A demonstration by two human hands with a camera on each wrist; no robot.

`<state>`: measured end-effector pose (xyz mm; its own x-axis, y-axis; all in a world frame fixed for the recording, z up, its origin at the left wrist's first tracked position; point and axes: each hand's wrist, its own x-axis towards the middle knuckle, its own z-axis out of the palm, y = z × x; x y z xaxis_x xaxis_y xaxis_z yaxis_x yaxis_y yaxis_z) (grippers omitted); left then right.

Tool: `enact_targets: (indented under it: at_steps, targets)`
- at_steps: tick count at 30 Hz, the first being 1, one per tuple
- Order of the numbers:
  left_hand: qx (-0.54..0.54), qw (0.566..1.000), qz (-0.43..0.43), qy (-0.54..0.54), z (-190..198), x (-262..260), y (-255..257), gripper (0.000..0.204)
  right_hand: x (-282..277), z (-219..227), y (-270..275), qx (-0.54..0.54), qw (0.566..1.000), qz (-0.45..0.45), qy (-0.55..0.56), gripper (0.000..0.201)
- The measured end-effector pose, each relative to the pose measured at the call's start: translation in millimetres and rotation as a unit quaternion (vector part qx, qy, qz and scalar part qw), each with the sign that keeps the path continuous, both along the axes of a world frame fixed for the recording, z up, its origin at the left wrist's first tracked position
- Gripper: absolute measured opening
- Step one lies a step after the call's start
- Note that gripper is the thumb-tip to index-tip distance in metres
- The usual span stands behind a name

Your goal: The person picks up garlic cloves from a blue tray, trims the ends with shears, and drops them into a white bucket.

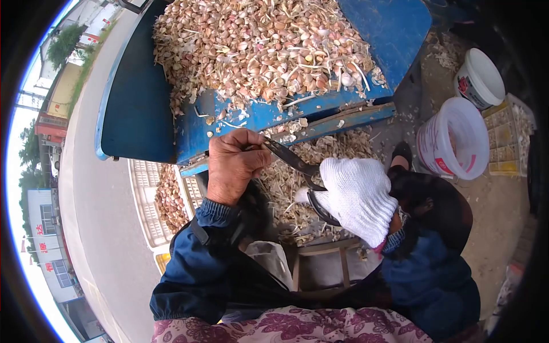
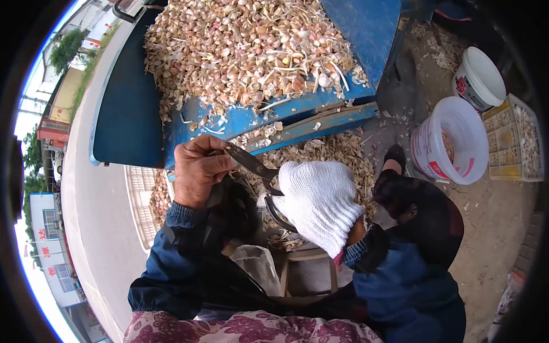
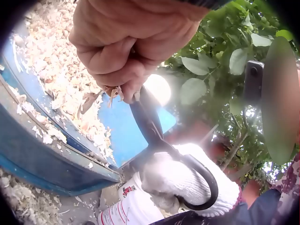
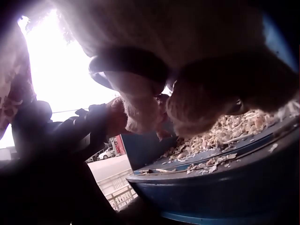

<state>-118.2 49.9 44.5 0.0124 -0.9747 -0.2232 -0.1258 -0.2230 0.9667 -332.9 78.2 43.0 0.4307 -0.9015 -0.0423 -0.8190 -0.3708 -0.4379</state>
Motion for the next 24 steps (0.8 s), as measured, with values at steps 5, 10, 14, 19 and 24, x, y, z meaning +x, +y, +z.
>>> enact_targets:
  at_steps: [5, 10, 14, 19, 24]
  targets:
    - [-0.016, 0.999, -0.006, 0.027, 0, -5, 6, 0.018, 2, -18, -4, 0.078, 0.984, 0.008, -0.162, 0.055]
    - [-0.008, 0.996, 0.0, 0.092, -7, 6, 5, 0.02, 3, -18, -2, 0.142, 0.974, -0.006, -0.178, 0.076]
    - [0.009, 0.994, -0.021, 0.103, -10, 17, 4, 0.017, 5, -22, -4, 0.123, 0.977, -0.01, -0.174, 0.073]
    - [0.056, 0.965, -0.032, 0.255, -18, 30, 3, 0.016, 13, -34, -11, 0.233, 0.873, -0.144, -0.404, 0.046]
    - [0.099, 0.943, -0.063, 0.313, -13, 10, 13, 0.015, 27, -22, -17, 0.093, 0.909, -0.019, -0.406, 0.032]
